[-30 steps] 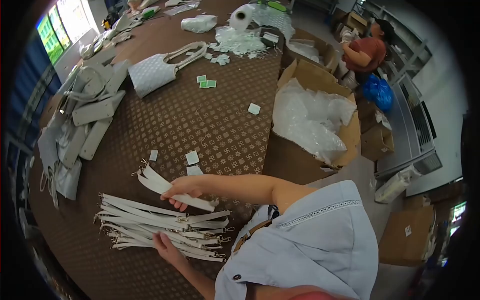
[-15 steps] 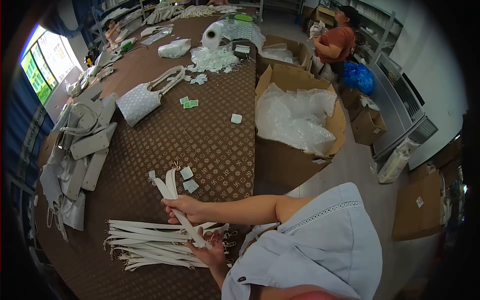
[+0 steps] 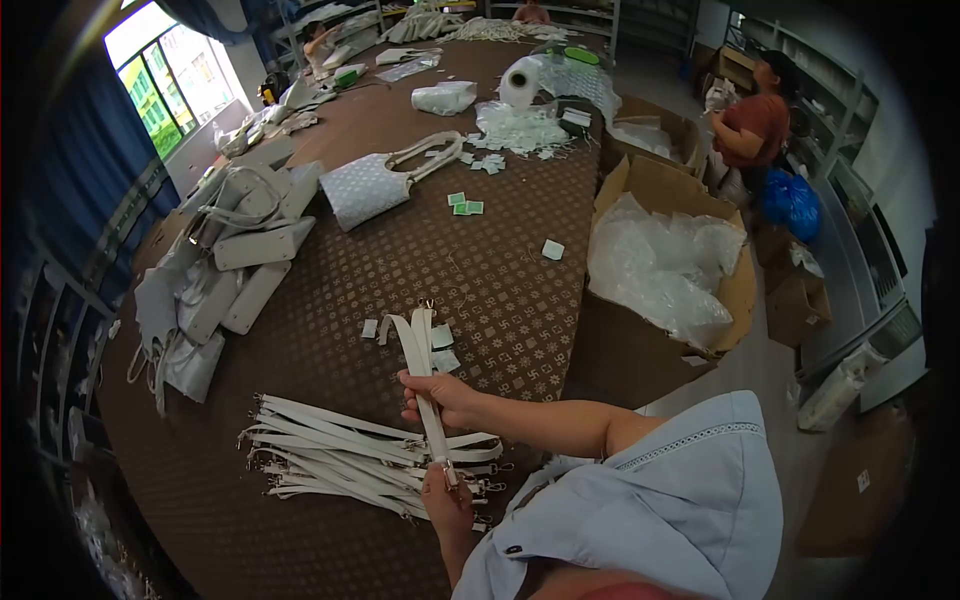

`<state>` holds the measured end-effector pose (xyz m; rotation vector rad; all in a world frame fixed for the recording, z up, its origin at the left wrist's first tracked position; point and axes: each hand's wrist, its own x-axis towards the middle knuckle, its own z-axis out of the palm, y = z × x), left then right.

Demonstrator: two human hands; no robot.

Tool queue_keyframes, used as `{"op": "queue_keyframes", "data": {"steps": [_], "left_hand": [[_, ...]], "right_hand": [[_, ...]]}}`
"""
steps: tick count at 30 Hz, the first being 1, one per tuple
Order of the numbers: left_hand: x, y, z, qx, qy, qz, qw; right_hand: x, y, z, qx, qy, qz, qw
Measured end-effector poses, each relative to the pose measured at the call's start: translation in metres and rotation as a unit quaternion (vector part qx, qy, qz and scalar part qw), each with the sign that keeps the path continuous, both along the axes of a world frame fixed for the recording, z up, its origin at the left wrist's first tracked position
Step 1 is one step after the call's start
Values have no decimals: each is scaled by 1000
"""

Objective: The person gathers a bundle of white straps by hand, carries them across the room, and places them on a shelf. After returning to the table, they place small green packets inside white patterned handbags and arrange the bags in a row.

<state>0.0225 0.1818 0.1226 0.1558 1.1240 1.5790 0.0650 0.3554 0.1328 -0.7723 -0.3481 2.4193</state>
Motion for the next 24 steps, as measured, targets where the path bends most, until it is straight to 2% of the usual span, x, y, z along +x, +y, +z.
{"op": "queue_keyframes", "data": {"steps": [1,3,6,8,9,10,13,17,19,22,24], "left_hand": [[-3,0,-6,9,-10,19,1000],[0,4,0,19,-22,34,999],[7,14,18,-27,27,88,995],[-4,10,-4,47,-77,120,989],[-10,12,-19,-7,-110,172,979],[-12,13,-30,-5,-112,147,983],[-16,14,-49,48,-273,180,944],[-10,24,-35,86,-265,164,946],[-5,28,-14,68,-248,139,956],[-17,31,-39,82,-286,140,944],[-10,30,-21,94,-253,111,956]], "right_hand": [[0,-7,2,6,3,46,999],[1,-31,5,97,-26,110,989],[-4,-54,-6,137,-42,150,978],[-2,-57,4,169,-79,126,974],[-4,-54,5,180,-91,113,973],[-7,-52,3,194,-87,90,973],[-8,-55,12,147,-21,76,986],[-13,-58,-16,191,-84,74,975],[-12,-59,-19,206,-108,8,972],[-6,-61,2,192,-76,-33,978],[-3,-53,13,192,-77,-62,976]]}}
